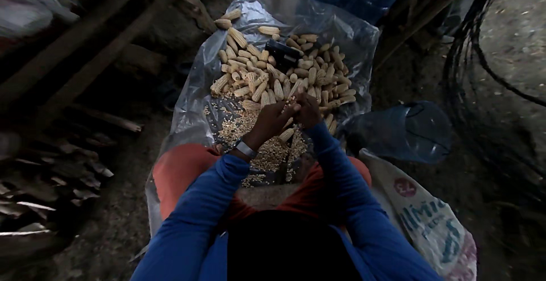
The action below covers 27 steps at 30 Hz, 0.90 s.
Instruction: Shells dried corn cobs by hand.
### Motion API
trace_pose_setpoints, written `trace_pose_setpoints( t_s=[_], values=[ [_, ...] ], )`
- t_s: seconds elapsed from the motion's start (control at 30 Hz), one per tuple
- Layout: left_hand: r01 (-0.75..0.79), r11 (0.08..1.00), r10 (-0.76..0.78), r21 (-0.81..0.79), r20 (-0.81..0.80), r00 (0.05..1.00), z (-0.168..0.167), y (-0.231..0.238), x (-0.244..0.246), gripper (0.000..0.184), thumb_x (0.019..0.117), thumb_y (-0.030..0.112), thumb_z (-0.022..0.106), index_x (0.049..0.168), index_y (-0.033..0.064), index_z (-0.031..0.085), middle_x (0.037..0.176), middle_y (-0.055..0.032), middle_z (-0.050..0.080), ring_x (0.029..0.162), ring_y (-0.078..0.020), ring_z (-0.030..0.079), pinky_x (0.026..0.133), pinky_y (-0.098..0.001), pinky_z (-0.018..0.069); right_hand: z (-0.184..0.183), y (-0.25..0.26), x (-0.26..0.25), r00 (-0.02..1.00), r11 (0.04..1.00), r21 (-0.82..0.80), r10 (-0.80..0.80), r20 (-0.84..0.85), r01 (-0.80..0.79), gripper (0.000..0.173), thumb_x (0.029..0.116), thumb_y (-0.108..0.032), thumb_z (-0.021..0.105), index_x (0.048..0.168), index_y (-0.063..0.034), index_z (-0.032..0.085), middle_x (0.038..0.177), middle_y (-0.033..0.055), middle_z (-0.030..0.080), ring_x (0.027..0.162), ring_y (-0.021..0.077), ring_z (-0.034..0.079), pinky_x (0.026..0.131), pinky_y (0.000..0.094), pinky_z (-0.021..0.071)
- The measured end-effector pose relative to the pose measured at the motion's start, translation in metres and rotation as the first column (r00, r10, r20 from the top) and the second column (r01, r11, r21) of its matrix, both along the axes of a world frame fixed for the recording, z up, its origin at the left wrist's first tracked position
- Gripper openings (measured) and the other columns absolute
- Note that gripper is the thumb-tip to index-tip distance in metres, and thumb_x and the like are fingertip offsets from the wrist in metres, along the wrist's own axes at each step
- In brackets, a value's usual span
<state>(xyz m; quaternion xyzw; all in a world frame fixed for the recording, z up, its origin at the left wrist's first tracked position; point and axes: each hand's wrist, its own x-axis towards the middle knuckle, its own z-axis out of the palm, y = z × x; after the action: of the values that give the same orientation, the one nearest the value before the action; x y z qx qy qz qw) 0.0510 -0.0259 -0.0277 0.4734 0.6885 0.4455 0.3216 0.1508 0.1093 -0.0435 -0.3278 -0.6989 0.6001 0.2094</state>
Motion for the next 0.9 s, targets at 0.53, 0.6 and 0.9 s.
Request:
trace_pose_setpoints(
  t_s=[0.53,0.6,0.9],
  values=[
    [-0.029,0.992,0.077,-0.119,0.423,0.903,-0.001,-0.004,0.003,0.039,0.1132,0.031,0.034,0.116,0.0024,0.06,0.087,-0.0125,0.058,0.065,-0.0176,0.053,0.059,-0.0334,0.0484,-0.008,-0.009,0.002,0.998,0.653,0.757,0.042,-0.056,0.015,0.042,0.1099,-0.021,0.035,0.101,0.0062,0.066,0.079,0.0169,0.069,0.066,0.0264,0.069,0.058,0.0447,0.056],
    [-0.085,0.994,0.107,-0.067,0.498,0.861,-0.027,0.009,0.001,0.055,0.1099,0.052,0.033,0.1,0.0063,0.063,0.076,-0.0083,0.061,0.057,-0.0145,0.057,0.05,-0.0305,0.0498,-0.009,-0.007,0.001,0.994,0.7,0.714,0.088,-0.066,-0.014,0.04,0.1106,-0.02,0.033,0.11,0.0061,0.063,0.087,0.0159,0.07,0.072,0.0236,0.07,0.062,0.0432,0.0582],
    [-0.088,0.981,0.051,0.172,0.206,0.977,-0.008,0.009,0.013,0.054,0.1109,0.045,0.035,0.092,0.0037,0.065,0.063,-0.0033,0.051,0.049,-0.0111,0.048,0.048,-0.0282,0.0441,-0.007,-0.008,-0.002,0.998,0.815,0.575,-0.045,-0.05,0.066,0.04,0.1108,-0.022,0.031,0.105,0.0031,0.062,0.076,0.0102,0.063,0.064,0.0175,0.063,0.058,0.0382,0.0535]
  ],
)
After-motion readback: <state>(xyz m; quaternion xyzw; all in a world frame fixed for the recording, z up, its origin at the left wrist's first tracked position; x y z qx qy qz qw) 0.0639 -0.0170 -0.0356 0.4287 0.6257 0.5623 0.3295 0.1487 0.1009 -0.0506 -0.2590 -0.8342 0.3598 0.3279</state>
